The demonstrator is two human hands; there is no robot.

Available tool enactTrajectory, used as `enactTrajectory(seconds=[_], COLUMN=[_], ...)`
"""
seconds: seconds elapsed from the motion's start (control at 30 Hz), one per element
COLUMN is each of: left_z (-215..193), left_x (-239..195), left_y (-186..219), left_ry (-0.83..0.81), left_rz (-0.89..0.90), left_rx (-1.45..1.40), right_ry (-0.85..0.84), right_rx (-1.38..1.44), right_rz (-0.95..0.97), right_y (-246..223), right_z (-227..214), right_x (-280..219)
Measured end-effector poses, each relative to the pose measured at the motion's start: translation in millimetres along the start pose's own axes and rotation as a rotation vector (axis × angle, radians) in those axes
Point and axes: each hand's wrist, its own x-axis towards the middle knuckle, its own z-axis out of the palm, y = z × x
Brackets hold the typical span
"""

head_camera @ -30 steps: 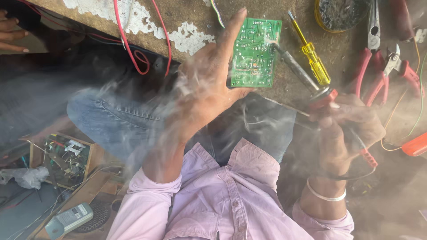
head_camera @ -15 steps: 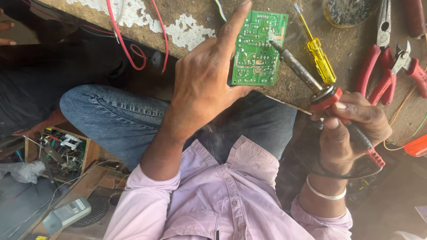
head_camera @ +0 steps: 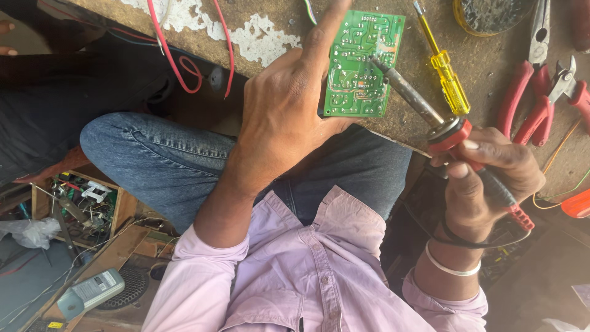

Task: The person uses a screwdriver to scrape solder joints on a green circuit board, then uses a soldering iron to apply heat. They also use pliers to cut a small component and a brush to clean the board surface.

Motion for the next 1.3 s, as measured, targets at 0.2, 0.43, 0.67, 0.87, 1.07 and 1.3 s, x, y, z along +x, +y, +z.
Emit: enactTrajectory(seconds=[0.2,0.43,0.67,0.87,1.07,1.3], left_z=[-5.5,-11.8,-8.5,6.2,8.7,11.0], left_x=[0.4,-0.2,-4.6,-6.1,-7.5,-9.4], left_y=[-3.2,-8.0,-2.8,2.8,1.7,-0.8], left_ry=[-0.030,-0.070,-0.063,0.103,0.144,0.138], left_rz=[0.019,0.027,-0.093,0.003,0.022,0.019], left_rx=[-0.001,-0.106,-0.195,-0.108,-0.128,-0.130], right_ry=[0.008,0.011,0.018,0.092,0.166,0.210], right_rx=[0.044,0.004,-0.255,-0.441,-0.219,-0.187], right_rz=[0.026,-0.022,-0.129,-0.195,-0.051,-0.004], right_y=[-1.1,1.1,-16.1,-34.0,-41.4,-45.5], right_z=[0.0,1.1,17.0,28.2,27.8,31.2], right_x=[3.2,0.9,-6.3,-20.4,-20.8,-11.9])
